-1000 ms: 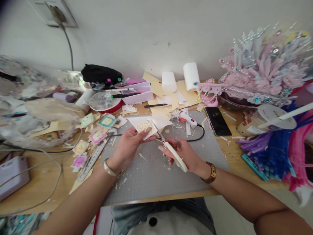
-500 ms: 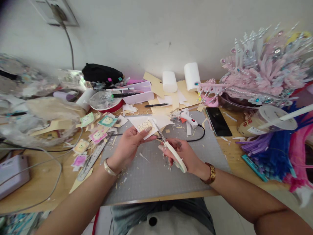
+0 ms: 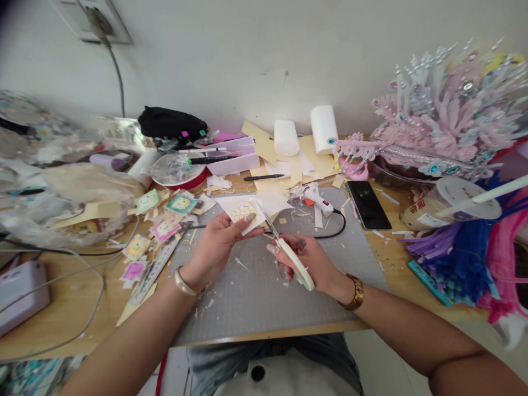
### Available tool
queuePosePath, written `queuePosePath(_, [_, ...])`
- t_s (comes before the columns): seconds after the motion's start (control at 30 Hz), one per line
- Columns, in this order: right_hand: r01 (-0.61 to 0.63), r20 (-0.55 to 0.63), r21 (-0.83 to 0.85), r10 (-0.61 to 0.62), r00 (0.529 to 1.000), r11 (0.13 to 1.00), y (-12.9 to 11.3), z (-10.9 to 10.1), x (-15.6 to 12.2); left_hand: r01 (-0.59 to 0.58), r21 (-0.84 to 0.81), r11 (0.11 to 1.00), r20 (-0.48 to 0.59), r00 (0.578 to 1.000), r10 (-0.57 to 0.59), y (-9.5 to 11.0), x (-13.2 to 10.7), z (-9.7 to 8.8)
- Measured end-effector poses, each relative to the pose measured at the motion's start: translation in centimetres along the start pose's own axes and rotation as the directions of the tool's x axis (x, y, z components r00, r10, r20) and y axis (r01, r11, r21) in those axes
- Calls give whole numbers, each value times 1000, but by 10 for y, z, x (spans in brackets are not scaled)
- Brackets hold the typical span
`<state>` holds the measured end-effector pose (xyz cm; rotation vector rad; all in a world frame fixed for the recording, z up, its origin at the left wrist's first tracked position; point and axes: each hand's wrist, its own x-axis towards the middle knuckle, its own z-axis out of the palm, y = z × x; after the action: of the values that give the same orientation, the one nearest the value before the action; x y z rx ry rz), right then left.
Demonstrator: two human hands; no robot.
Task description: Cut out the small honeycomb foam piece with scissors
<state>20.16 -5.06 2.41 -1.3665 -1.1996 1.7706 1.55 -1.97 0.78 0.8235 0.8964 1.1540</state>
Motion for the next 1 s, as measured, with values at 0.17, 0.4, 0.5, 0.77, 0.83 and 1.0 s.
queuePosePath(0.17, [-22,2,9,22,1000,1000,0,0,1,1,-9,1000,3,1000,-1,0,0,0])
queuePosePath(0.4, [-40,10,19,40,999,999,3,-2,1,5,-34,999,7,1000,-4,-1,1,-1])
queuePosePath(0.5, [-47,5,20,47,999,999,2,-2,0,13,-35,999,5,1000,-13,0,0,-2])
queuePosePath(0.77, [-66,-12,9,67,998,998,0,0,0,17,-35,999,4,1000,-17,1,0,-2])
queuePosePath(0.83, [-77,-18,16,77,997,997,1,0,0,21,-36,999,1,1000,-21,2,-1,-1])
queuePosePath(1.0, [-95,-30,34,96,995,995,4,-1,0,29,-52,998,3,1000,-29,3,-2,0])
